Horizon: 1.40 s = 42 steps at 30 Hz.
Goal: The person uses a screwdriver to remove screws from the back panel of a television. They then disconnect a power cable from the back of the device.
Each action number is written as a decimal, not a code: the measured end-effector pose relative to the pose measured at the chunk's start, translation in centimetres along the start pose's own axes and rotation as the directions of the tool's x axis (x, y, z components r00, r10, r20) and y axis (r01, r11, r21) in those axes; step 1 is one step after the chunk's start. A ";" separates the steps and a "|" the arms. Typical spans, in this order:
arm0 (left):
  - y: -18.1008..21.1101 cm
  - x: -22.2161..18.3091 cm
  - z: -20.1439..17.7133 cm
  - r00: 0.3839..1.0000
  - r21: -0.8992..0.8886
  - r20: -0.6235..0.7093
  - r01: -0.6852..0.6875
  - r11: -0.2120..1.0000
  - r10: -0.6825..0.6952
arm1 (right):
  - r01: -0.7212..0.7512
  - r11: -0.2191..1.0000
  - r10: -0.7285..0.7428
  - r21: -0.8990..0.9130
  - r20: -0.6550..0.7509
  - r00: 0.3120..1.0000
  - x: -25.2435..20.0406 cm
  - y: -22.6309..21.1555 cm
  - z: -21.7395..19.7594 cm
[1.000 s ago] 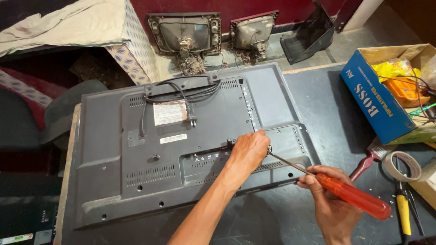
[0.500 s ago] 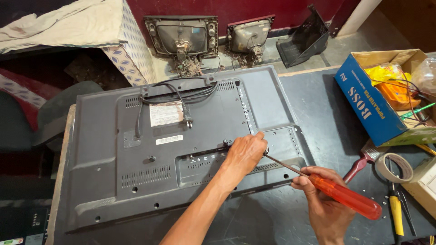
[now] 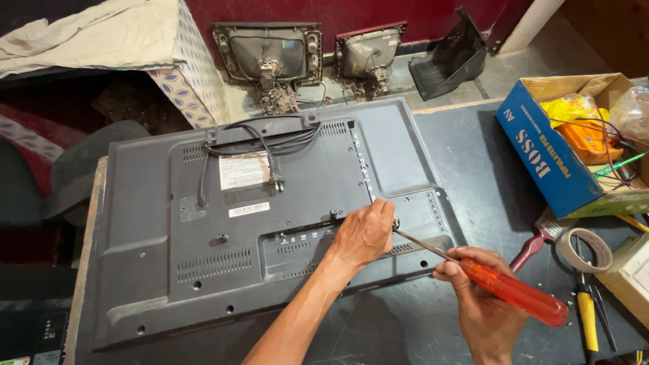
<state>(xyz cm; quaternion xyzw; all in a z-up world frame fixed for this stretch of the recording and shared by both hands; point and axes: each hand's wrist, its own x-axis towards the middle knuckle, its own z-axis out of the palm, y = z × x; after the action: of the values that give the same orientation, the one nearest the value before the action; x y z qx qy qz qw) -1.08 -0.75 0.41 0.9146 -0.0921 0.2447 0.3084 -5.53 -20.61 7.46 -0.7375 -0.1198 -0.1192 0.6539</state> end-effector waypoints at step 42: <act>-1.9 -6.3 -4.3 0.829 -0.978 0.177 0.211 0.002 -0.531 | 0.385 0.919 -0.369 -0.082 0.160 0.916 4.0 -9.2 1.5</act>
<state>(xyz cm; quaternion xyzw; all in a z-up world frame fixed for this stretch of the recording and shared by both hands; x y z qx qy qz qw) -7.62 3.44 -0.78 0.4305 0.0567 0.1402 0.8898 -4.79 -17.95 17.20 -0.7426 -0.2987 -0.1973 0.5660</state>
